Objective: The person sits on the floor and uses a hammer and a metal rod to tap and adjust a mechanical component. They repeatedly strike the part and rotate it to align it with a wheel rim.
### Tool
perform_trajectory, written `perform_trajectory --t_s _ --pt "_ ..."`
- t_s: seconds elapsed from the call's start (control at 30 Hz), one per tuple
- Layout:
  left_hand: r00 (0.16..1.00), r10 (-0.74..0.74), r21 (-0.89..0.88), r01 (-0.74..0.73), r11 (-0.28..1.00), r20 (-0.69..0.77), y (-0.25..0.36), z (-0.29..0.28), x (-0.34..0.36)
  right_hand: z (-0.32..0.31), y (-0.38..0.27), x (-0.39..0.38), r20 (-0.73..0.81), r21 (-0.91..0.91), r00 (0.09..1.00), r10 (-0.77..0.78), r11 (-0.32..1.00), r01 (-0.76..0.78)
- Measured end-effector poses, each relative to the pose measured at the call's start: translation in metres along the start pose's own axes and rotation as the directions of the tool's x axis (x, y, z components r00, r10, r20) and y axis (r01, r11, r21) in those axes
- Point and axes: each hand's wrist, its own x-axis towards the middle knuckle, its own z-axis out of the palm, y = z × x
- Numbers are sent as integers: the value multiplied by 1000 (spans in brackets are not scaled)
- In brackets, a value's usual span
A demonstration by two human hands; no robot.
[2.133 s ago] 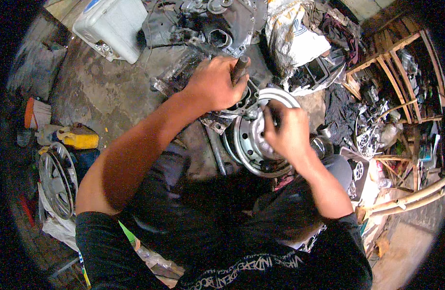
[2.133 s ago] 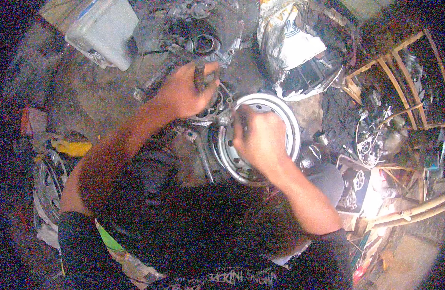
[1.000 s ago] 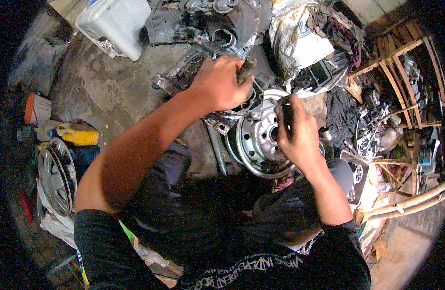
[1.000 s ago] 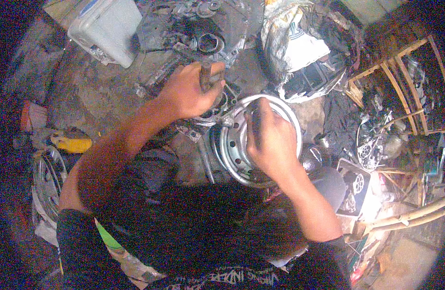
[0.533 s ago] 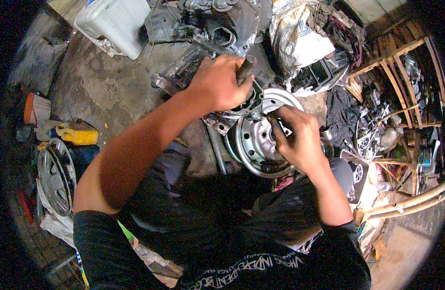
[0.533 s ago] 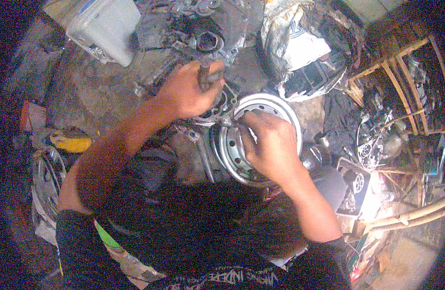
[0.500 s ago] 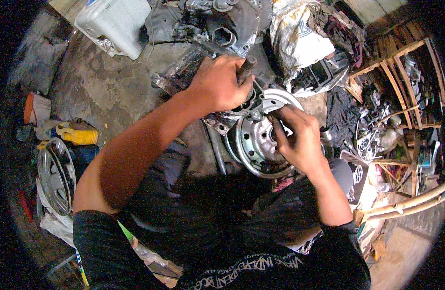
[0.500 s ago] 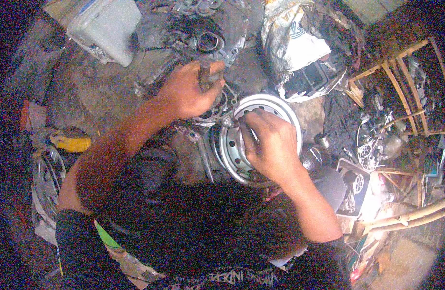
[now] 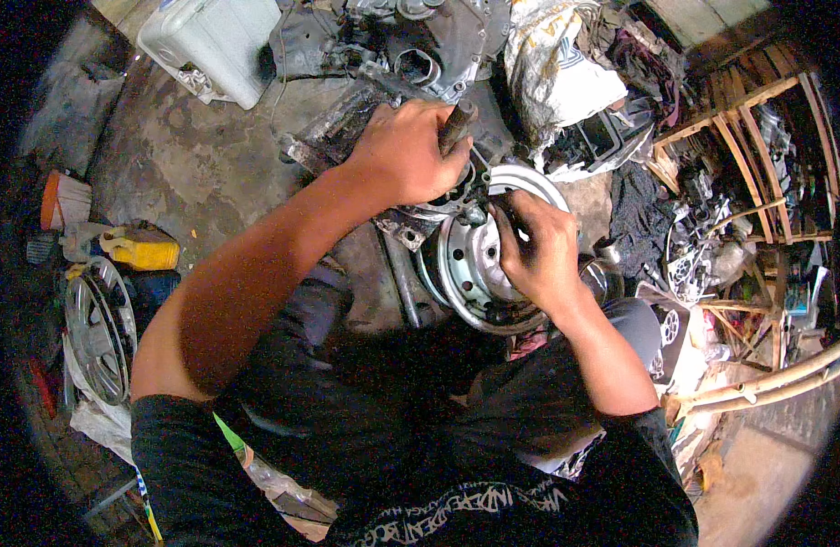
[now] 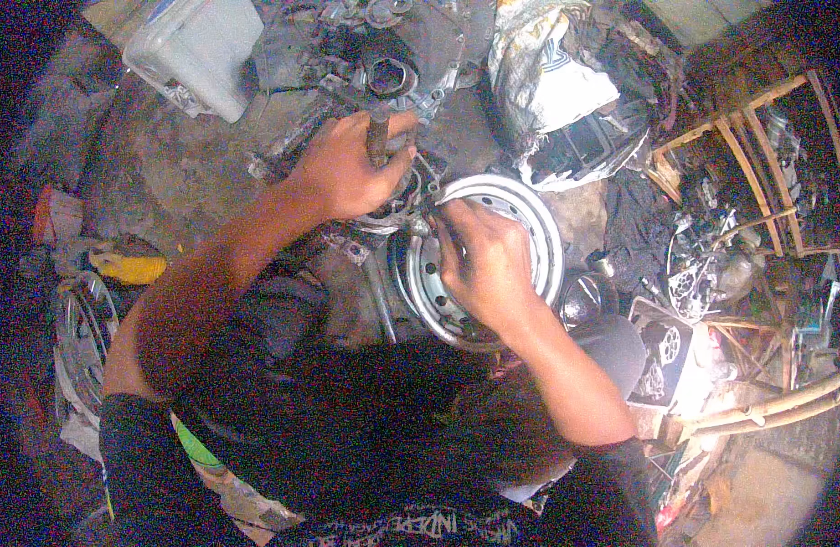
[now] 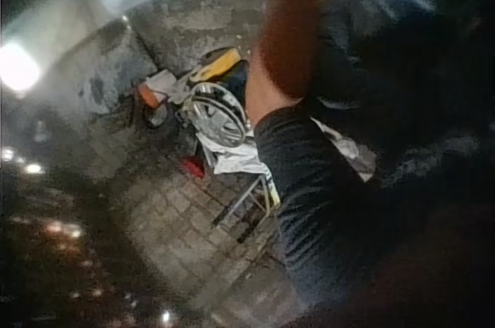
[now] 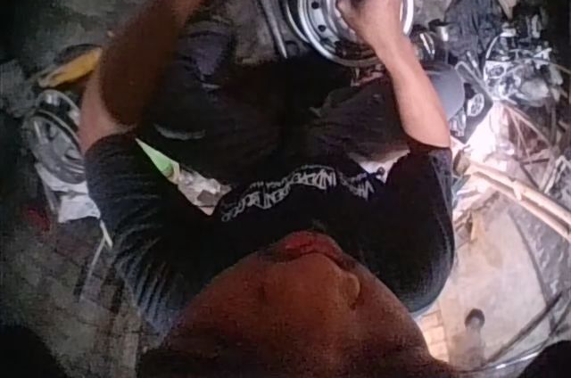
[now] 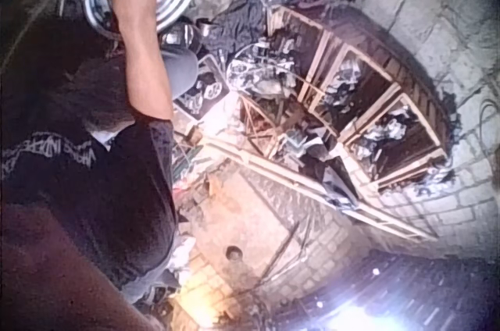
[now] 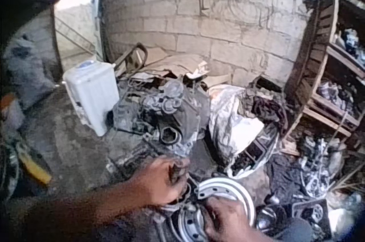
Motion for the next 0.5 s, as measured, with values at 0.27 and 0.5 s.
perform_trajectory --t_s 0.27,0.5 --pt "1000 12 -55 -13 998 -10 2 1 2 13 -1 -12 -115 124 992 42 992 -28" --pt "1000 2 -7 -2 1000 -11 -1 3 -2 13 -14 -8 -202 113 977 76 992 -53"
